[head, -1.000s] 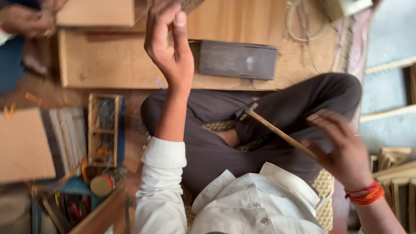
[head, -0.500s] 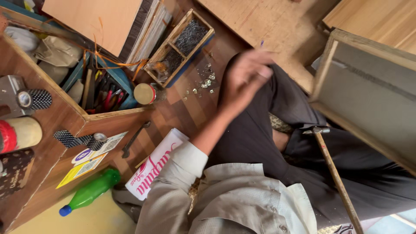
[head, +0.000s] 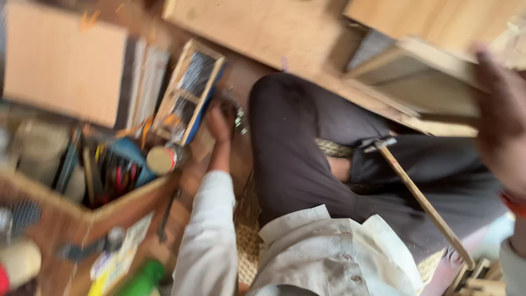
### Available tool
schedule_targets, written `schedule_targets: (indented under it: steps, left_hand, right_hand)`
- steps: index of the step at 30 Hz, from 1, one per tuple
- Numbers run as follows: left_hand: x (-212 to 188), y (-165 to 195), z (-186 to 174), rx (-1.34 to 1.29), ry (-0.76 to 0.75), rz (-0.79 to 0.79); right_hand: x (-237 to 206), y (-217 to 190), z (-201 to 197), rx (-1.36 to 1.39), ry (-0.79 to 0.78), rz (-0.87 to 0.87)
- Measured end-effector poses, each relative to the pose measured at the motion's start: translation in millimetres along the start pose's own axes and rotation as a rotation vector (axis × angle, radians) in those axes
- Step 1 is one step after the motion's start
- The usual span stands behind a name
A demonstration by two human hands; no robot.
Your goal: The person sits on the floor and assembles wooden frames by hammering nails into wooden boards and attaching them to frame structures. They repeatedly pick up boards, position them, hammer nails, and place the finished frames aside.
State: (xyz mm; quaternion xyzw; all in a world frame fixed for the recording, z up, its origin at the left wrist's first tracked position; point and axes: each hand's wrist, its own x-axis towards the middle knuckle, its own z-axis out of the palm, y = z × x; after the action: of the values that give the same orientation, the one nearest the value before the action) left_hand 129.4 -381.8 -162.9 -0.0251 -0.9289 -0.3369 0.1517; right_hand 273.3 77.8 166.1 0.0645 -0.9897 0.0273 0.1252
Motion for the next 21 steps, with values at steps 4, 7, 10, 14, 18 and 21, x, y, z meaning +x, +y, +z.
schedule_targets:
  steps: [4,7,10,14,18,21]
  left_hand:
    - [-6.5,19.9,-8.3,0.043,-0.156,-0.005]
    - [-8.8,26.9,-13.4,0.062,-0.187,0.074]
    - [-2.1,26.1,-15.6,0.066,-0.279,0.071]
    - [17.7,47.8,-31.7,-0.185,-0.375,-0.097]
    - [46.7,142.2,-56.3,-0.688,-0.026,-0.097]
    - [41.2,244.2,-90.9,-0.800,-0.067,0.147]
  right_hand:
    - [3.8,3.7,-15.7,-0.075,0.072,-0.075]
    - [8.0,-8.4,-35.6,-0.182,0.156,-0.115]
    - [11.7,-19.8,-52.0,-0.203,0.213,-0.100]
    - [12.8,-17.4,-64.2,0.172,0.270,-0.033]
    - [15.4,-5.1,-71.0,0.511,0.295,-0.038]
    - [17.5,-4.2,-77.2,0.625,0.249,0.005]
